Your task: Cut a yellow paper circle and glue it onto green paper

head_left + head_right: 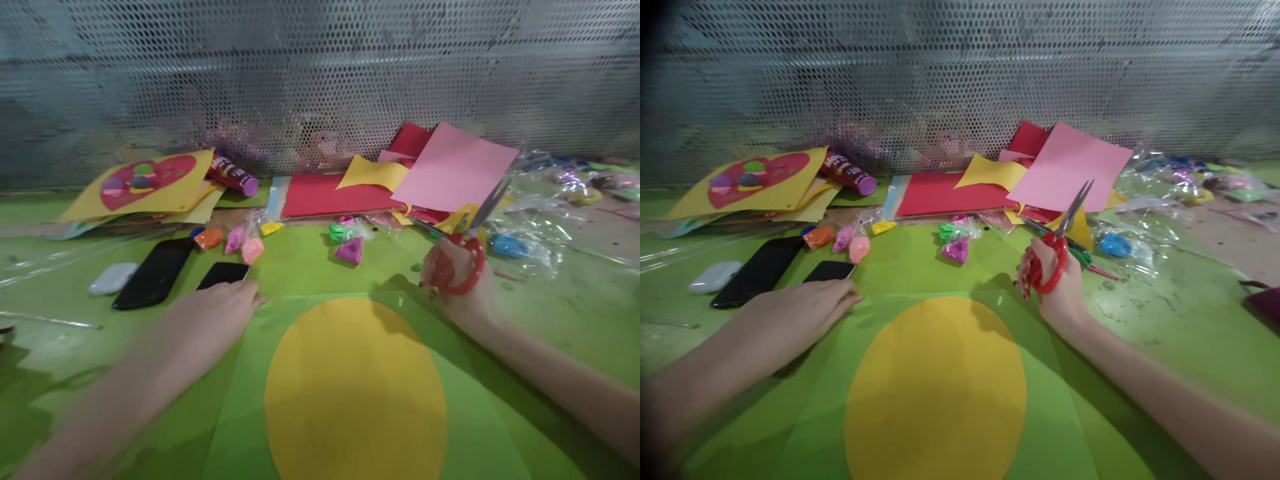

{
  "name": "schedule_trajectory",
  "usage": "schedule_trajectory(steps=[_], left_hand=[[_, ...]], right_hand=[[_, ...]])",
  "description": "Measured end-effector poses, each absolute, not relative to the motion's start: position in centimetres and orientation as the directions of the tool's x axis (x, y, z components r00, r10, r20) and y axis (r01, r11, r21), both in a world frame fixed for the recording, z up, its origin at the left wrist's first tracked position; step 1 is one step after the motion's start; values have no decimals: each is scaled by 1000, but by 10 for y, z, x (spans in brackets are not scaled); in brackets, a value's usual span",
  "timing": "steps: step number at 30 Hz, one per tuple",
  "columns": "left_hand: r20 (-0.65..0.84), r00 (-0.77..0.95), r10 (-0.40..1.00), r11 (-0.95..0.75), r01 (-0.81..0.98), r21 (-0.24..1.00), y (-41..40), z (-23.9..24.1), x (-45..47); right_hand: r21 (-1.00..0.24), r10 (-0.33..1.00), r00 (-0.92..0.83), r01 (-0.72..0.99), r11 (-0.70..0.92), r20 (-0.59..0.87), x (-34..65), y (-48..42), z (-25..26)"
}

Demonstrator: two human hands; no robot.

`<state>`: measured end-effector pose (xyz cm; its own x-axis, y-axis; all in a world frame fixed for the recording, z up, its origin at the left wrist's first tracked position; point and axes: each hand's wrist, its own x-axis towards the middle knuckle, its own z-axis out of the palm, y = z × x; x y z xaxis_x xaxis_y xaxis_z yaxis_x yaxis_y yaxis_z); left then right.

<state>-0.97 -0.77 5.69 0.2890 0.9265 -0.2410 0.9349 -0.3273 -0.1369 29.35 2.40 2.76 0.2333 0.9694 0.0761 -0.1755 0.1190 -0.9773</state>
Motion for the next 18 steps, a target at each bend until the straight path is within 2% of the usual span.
schedule_trajectory(steps=[3, 8, 13, 18], left_hand=[[-263, 220, 939, -264, 953, -146, -7, 53, -12], [-253, 232, 939, -273, 951, -143, -9, 52, -8], [-292, 264, 919, -300, 950, -85, -7, 56, -8], [-303, 247, 920, -288, 952, -98, -6, 57, -7]], right_hand=[[-970, 949, 298, -178, 166, 107, 295, 27, 30], [-963, 921, 365, -169, 212, 139, 297, 31, 28], [-968, 925, 354, -148, 202, 139, 297, 30, 26], [-980, 937, 332, -122, 161, 112, 297, 29, 27]])
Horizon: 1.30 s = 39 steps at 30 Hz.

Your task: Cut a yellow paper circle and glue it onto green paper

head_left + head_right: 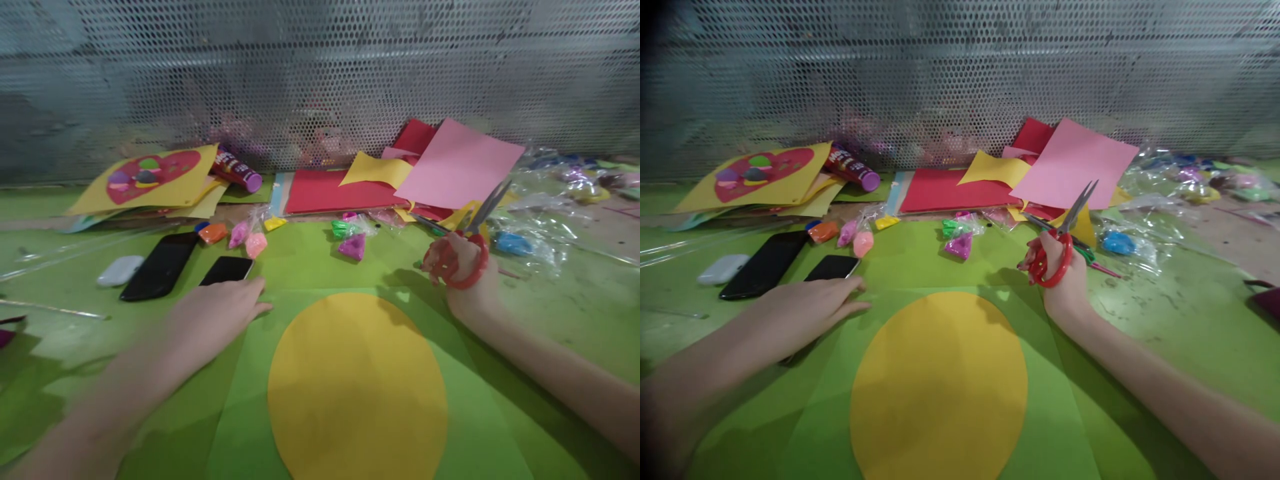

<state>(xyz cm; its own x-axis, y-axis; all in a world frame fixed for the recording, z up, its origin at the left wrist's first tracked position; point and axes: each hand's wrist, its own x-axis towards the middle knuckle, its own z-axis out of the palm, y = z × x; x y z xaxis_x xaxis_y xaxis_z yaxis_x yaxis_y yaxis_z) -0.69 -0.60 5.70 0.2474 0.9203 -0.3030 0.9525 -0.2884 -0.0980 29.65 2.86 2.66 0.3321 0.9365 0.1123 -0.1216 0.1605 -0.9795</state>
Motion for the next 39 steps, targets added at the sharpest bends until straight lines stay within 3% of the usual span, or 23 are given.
schedule_trajectory(steps=[8, 15, 22, 28, 39], left_hand=[[-223, 305, 926, -307, 951, 26, -4, 54, 1], [-191, 321, 927, -292, 942, 166, 3, 50, 4], [-189, 397, 898, -241, 805, 542, 4, 49, 17], [-304, 453, 838, -68, 640, 765, 12, 40, 28], [-322, 563, 761, -118, 609, 785, 41, 39, 43]], right_hand=[[-993, 958, 274, -51, 104, 86, 297, 26, 25], [-983, 976, 134, 98, 157, 169, 294, 14, 27], [-937, 973, -211, 310, 159, 95, 289, 2, 23], [-917, 986, -161, 389, 91, 29, 285, 1, 21], [-816, 976, -197, 546, 189, 94, 283, 0, 24]])
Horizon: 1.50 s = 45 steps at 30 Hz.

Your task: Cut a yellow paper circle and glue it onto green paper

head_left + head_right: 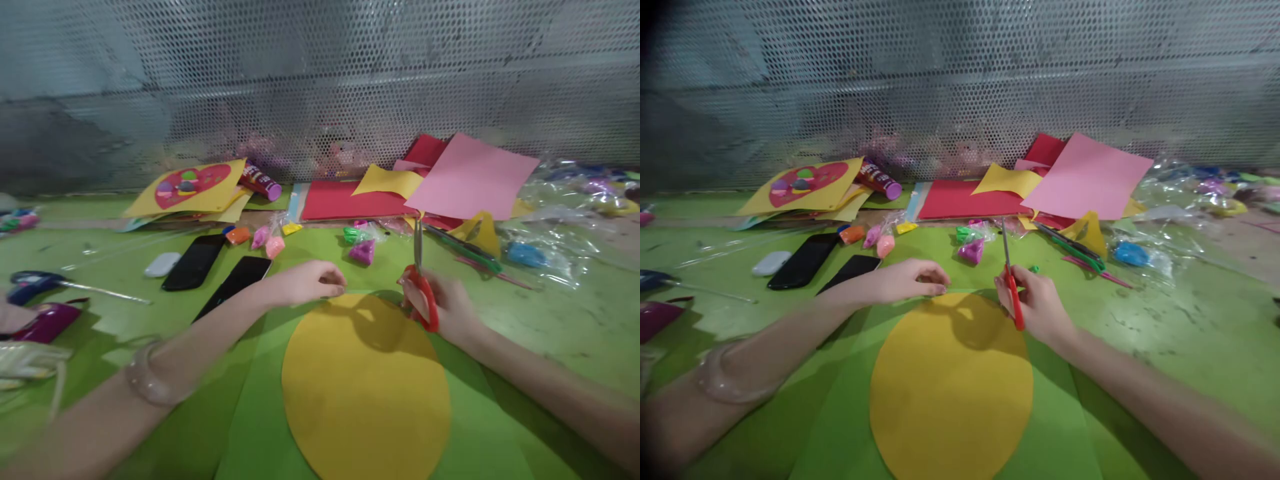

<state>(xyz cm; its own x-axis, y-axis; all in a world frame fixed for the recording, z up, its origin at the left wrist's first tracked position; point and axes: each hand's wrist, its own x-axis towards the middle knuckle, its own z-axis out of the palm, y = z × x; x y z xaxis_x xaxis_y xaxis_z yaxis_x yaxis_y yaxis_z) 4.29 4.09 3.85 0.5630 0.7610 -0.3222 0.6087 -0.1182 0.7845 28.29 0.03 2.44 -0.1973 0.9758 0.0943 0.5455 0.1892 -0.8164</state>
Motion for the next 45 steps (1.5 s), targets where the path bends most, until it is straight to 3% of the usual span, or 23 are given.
schedule_trajectory(steps=[11, 17, 21, 25, 28, 30, 34, 39, 45], left_hand=[[-419, 682, 599, -141, 605, 784, 30, 59, 65], [-300, 867, 397, -362, 448, 817, 22, 65, 54], [-170, 851, 497, -481, 433, 762, 21, 58, 54], [22, 792, 611, -497, 361, 789, 19, 70, 44], [-61, 707, 705, -384, 453, 805, 17, 85, 32], [-122, 597, 793, -339, 598, 726, 18, 90, 24], [-86, 467, 880, -338, 744, 576, 26, 82, 15], [-25, 433, 901, -336, 733, 592, 39, 70, 7], [-44, 317, 948, -206, 709, 675, 29, 86, -3]], right_hand=[[-755, 967, -198, 607, 248, 159, 283, 0, 22], [-807, 973, -198, 551, 214, 123, 283, -1, 24], [-896, 985, -164, 430, 112, 45, 284, -1, 25], [-945, 994, -95, 317, 81, 53, 288, 3, 29], [-966, 997, -60, 254, 52, 38, 291, 5, 35], [-967, 997, -79, 253, 21, 1, 291, 6, 39], [-955, 981, -162, 291, -56, -107, 291, 6, 39], [-907, 957, -263, 420, 1, -121, 296, 6, 40], [-868, 885, -425, 494, 52, -189, 295, 2, 48]])
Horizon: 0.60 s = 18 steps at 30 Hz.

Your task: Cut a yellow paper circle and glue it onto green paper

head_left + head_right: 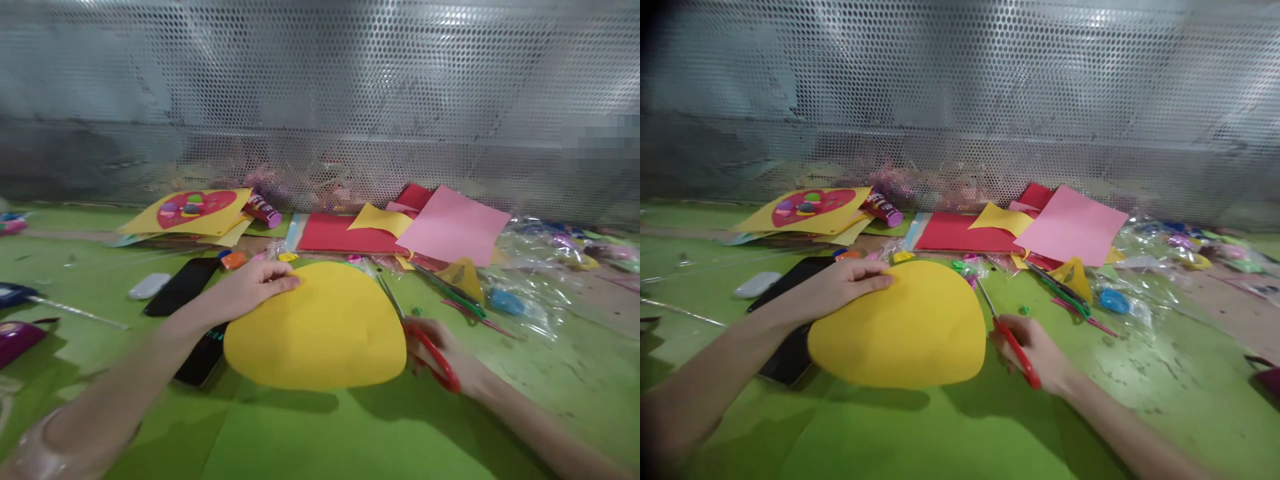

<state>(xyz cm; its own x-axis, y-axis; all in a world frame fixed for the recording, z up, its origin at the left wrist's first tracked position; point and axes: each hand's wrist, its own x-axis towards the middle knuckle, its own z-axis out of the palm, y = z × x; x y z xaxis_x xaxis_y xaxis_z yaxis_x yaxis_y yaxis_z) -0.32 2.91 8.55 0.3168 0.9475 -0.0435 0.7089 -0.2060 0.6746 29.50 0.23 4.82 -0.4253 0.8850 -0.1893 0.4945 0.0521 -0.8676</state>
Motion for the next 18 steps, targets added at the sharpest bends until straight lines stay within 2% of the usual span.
schedule_trajectory(steps=[5, 11, 18], left_hand=[[-99, 313, 944, -161, 705, 691, 18, 95, -1], [-79, 380, 922, -212, 664, 717, 24, 88, 3], [-66, 393, 917, -227, 651, 725, 27, 83, 3]], right_hand=[[-824, 870, -436, 563, 66, -228, 291, -3, 50], [-796, 845, -486, 592, 129, -224, 289, -3, 47], [-786, 850, -464, 610, 104, -247, 286, -7, 51]])
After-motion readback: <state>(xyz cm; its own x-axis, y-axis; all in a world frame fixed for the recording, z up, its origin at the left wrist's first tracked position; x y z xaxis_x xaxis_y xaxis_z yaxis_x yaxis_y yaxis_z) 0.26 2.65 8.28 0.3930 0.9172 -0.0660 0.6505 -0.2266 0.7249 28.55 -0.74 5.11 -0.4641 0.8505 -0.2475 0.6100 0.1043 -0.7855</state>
